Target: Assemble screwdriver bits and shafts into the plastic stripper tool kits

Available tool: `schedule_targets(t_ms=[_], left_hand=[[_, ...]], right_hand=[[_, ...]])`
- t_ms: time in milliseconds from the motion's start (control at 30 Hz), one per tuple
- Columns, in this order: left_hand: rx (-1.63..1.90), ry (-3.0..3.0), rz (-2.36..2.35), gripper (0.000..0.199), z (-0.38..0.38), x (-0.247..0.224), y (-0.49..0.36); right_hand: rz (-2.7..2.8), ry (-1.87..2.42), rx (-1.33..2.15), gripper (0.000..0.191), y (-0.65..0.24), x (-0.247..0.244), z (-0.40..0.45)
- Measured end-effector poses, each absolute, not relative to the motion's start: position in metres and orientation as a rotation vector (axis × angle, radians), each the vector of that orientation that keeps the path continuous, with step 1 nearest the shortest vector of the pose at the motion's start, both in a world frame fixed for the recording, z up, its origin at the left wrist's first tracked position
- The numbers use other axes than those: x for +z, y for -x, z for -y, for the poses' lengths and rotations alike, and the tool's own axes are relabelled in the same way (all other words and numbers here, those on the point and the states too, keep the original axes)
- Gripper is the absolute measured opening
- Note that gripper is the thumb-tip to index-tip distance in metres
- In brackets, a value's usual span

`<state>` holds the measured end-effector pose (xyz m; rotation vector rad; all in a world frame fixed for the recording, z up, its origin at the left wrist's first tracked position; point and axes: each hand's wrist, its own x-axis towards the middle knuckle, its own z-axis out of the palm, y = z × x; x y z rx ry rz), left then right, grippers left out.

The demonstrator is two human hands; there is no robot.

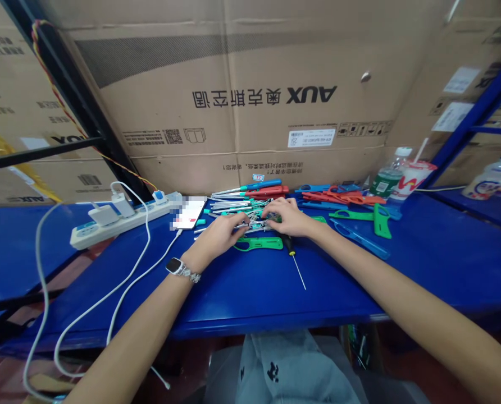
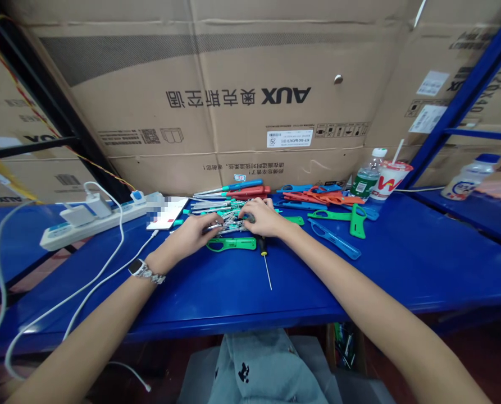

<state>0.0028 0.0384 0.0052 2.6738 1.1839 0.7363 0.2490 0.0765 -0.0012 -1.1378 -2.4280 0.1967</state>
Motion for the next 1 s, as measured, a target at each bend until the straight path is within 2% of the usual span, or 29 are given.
schedule_targets(t_ms=[233,433,700,1000], left_hand=[[0.875,-2.690,-1.306,0.009,-0.040,0.007,-0.001],[1.003,-2.601,-1.335,0.007,-0.040,0.007,-0.002],[0.964,-2.535,-1.332,0.006,-0.039,0.006,-0.005],[1.072,-2.473,-1.222,0.007,-0.039,0.006,-0.005]], right_hand=[[2.411,1.057,0.137,0.014,-0.246,0.004,-0.083],[2.250,0.896,0.119,0.023,-0.247,0.006,-0.082],[2.239,0.831,0.206,0.039,-0.245,-0.007,-0.080],[2.173,0.776,0.138,0.025,-0.242,-0.001,-0.074]])
